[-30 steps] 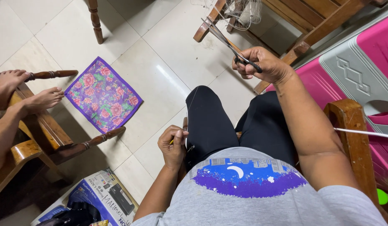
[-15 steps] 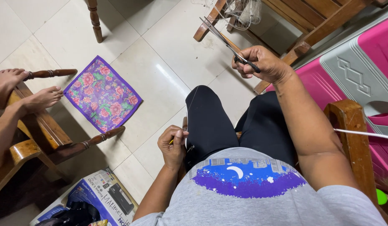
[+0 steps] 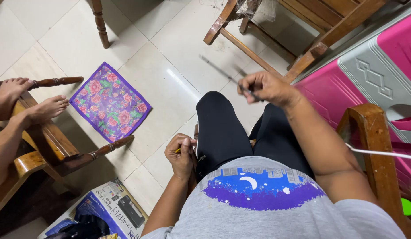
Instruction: Repairing a fine-mesh fishing net using a yellow netting needle and scissors
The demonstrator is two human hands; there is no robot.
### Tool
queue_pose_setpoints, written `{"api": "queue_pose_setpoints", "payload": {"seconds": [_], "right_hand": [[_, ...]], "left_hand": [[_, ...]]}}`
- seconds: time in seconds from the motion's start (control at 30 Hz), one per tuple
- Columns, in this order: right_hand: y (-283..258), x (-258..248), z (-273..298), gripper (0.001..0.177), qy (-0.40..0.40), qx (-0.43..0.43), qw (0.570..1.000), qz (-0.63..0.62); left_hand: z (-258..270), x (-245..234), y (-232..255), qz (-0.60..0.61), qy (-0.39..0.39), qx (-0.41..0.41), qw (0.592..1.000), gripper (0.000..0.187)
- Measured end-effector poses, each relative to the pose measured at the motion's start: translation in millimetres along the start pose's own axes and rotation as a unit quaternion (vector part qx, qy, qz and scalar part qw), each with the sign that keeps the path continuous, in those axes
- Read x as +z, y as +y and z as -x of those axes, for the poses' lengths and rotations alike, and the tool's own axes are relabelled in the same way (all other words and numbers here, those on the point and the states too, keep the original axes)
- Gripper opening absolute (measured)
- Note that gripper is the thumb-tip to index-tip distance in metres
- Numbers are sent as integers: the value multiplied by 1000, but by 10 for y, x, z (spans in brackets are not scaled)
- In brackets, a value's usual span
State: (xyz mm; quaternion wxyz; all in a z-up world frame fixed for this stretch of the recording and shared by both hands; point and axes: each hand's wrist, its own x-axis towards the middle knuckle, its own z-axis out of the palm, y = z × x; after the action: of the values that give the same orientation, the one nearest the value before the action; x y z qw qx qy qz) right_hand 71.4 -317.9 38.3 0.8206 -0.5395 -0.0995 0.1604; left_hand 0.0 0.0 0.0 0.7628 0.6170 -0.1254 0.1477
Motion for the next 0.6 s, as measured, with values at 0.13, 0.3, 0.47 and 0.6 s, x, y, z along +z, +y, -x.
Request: {"api": "queue_pose_setpoints", "payload": {"seconds": [0.13,0.3,0.47,0.6], "right_hand": [[272,313,388,35,-20,52,998,-30],[608,407,1020,41,-74,113,991,-2],[636,295,1633,44,-47,176,980,74],[783,-23,2331,34,-10,235,970,62]], "left_hand": [[0,18,7,13,14,-8,1000,32],[1,22,-17,41,35,-15,998,34],[5,-46,-139,42,41,-43,997,34],[-136,2,-41,53,34,-53,997,35]]}}
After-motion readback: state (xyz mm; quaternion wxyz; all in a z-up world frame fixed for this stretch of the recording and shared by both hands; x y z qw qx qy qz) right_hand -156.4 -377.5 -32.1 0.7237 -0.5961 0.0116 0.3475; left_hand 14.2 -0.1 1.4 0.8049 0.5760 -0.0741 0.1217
